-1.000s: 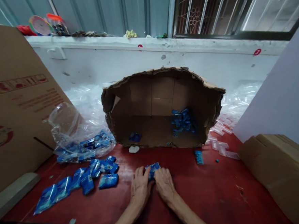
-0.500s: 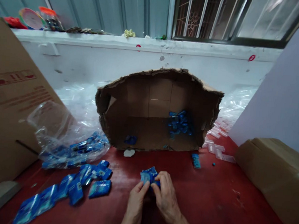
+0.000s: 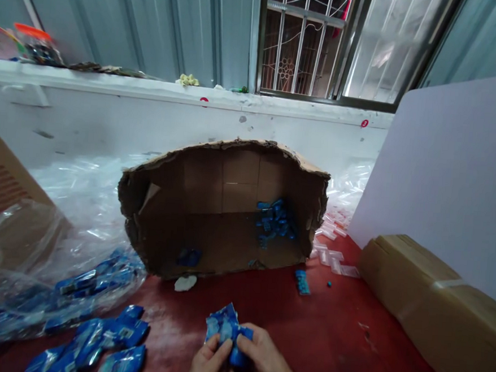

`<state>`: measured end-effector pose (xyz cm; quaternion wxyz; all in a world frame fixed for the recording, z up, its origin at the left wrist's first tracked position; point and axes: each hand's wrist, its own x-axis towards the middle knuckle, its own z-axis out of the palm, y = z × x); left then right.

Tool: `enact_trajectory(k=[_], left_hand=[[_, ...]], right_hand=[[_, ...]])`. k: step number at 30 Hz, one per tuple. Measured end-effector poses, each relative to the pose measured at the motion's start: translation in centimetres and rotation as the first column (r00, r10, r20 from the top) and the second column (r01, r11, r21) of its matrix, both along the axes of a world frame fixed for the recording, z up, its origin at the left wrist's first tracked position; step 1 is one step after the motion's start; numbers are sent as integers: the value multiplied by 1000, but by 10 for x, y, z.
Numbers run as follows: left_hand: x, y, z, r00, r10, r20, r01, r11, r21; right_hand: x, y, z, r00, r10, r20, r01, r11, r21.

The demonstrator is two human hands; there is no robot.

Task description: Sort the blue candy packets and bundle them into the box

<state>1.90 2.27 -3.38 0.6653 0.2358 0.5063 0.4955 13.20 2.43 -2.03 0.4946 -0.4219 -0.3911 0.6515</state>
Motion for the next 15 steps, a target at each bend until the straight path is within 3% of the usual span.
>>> enact_trajectory(k=[6, 10, 15], left_hand=[[-2, -8, 22, 991, -111, -73, 113, 993, 28], [2, -13, 27, 980, -63, -190, 67, 998, 10], [5, -13, 27, 973, -11, -229, 21, 999, 42]], right_hand=[[4, -5, 7, 980, -50, 191, 51, 999, -2], [7, -8, 10, 970, -52, 238, 46, 998, 32], [4, -11, 9, 930, -71, 362, 31, 993, 115]])
